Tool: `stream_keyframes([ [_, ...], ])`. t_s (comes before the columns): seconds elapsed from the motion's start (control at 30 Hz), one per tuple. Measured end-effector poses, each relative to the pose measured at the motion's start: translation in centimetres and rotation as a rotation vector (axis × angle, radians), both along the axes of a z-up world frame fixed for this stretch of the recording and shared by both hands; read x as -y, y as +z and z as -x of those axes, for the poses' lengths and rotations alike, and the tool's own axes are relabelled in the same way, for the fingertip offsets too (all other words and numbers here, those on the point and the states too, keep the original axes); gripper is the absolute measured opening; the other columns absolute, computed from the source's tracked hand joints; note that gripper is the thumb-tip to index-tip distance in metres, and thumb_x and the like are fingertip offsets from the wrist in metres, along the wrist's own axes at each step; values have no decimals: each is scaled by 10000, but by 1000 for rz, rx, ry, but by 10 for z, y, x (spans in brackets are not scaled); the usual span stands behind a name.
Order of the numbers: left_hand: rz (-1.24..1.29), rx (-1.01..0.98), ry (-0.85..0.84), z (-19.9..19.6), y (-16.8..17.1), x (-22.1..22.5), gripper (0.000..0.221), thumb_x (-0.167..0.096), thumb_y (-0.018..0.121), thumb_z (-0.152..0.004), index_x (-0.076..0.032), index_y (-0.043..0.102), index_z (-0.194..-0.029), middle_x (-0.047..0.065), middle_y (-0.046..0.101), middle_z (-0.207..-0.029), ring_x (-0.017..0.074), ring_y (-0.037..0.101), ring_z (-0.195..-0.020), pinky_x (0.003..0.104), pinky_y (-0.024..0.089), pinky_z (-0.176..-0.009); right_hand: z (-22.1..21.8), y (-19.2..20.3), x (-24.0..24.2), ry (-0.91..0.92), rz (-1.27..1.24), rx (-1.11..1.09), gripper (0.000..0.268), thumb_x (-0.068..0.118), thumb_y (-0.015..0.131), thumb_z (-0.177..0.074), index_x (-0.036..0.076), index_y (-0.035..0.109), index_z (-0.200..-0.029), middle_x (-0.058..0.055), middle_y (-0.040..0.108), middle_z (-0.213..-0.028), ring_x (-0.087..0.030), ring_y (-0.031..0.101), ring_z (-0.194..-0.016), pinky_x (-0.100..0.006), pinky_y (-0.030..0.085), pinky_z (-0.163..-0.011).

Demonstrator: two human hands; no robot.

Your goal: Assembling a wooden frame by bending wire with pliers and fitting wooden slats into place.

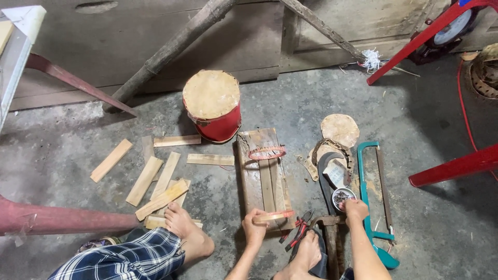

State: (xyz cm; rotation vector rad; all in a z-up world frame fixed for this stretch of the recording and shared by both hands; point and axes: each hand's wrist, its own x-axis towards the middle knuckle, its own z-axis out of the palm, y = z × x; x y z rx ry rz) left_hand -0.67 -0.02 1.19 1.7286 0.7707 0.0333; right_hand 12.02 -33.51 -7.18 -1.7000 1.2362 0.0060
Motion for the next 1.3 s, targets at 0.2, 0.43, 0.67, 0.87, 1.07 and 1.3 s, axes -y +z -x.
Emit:
stream_keyframes([
  [0.2,90,-85,-3,-3,17,-2,220,10,639,-816,-143,717,-680,7,745,-584,108,711,-515,233,516,-431,-5,-2,3,-180,-375,322,126,-134,649,-837,-42,614,-916,-215,705,-811,-223,735,-715,-260,663,-665],
  [0.43,38,-52,-30,-1,5,-2,190,5,639,-683,-169,713,-658,-37,725,-548,104,665,-559,253,482,-526,-53,119,-57,62,-640,670,193,-49,686,-902,61,538,-847,-160,673,-819,-202,691,-744,-236,628,-676],
  [0.67,42,-59,-33,-1,9,-2,189,7,620,-687,-161,707,-666,-22,719,-541,108,675,-538,254,491,-522,-46,236,-130,288,-843,823,174,-39,674,-923,90,595,-836,-161,693,-927,-205,719,-783,-256,613,-703],
  [0.87,23,-41,-24,-1,7,-2,203,20,647,-646,-171,714,-658,-29,711,-531,102,660,-517,257,486,-496,-30,265,-148,296,-968,818,124,-28,692,-914,75,627,-898,-169,710,-942,-200,725,-798,-257,632,-723],
  [1.07,43,5,-38,1,6,-2,208,50,673,-693,-153,710,-669,-27,722,-566,96,672,-546,247,487,-482,-24,271,-158,266,-1024,771,164,-3,712,-903,45,664,-1053,-141,728,-980,-175,733,-836,-237,631,-757],
  [1.3,73,-61,-26,-1,10,-2,233,70,633,-719,-145,719,-692,2,738,-584,103,692,-548,247,509,-495,-24,271,-160,161,-1053,721,335,-30,699,-883,-51,699,-1217,-178,747,-1038,-222,739,-906,-279,636,-820],
])
